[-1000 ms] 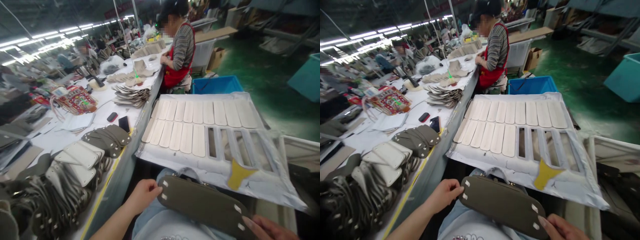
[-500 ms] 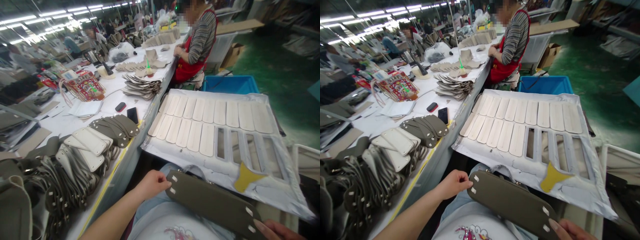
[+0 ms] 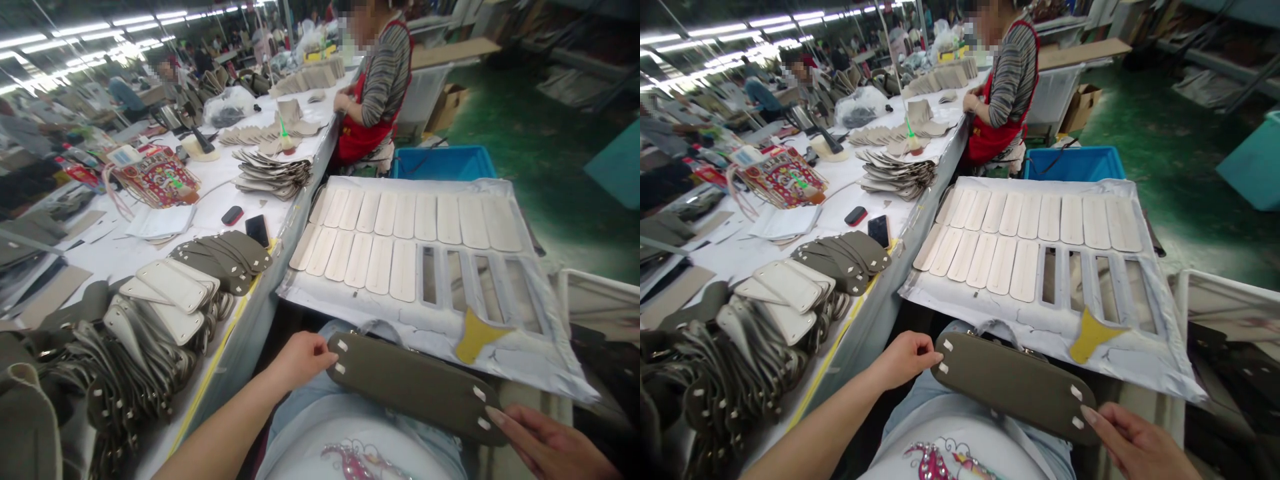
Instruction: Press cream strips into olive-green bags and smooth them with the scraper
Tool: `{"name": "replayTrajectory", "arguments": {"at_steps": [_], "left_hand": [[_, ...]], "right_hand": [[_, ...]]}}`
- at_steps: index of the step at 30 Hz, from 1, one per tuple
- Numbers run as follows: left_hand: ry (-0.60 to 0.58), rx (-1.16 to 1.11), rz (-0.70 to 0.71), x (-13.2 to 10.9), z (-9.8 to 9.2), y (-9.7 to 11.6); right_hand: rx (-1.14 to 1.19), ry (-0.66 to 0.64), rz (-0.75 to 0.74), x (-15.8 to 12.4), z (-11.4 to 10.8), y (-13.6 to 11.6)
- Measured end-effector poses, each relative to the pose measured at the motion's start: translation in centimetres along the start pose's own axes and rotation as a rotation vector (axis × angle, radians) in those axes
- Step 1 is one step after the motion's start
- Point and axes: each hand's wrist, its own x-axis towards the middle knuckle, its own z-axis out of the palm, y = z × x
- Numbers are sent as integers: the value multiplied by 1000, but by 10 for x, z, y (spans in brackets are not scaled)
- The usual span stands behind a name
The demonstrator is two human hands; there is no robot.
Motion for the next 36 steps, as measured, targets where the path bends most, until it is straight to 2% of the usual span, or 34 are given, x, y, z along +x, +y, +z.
{"name": "replayTrajectory", "arguments": {"at_steps": [2, 5, 7, 9, 10, 13, 16, 19, 25, 36], "left_hand": [[1, 140, 7, -2, -3, 7], [66, 382, 47, -7, -2, 18], [164, 459, 228, -5, 6, 24], [198, 508, 471, 2, 23, 35], [174, 526, 588, 7, 35, 44], [-16, 572, 807, 18, 81, 80], [-182, 613, 788, 29, 126, 112], [-185, 613, 720, 37, 150, 124], [-95, 556, 729, 37, 156, 125], [-90, 558, 745, 36, 159, 130]], "right_hand": [[54, -90, 91, -6, -3, -16], [51, -54, 59, -18, -8, -35], [48, -47, 31, -23, -10, -41], [78, -36, 10, -25, -11, -41], [87, -29, 14, -25, -11, -41], [100, -17, 25, -26, -13, -38], [122, -9, -18, -27, -14, -34], [127, -3, -62, -27, -17, -28], [37, 28, -141, -25, -21, -17], [-135, 71, -228, -28, -28, -24]]}}
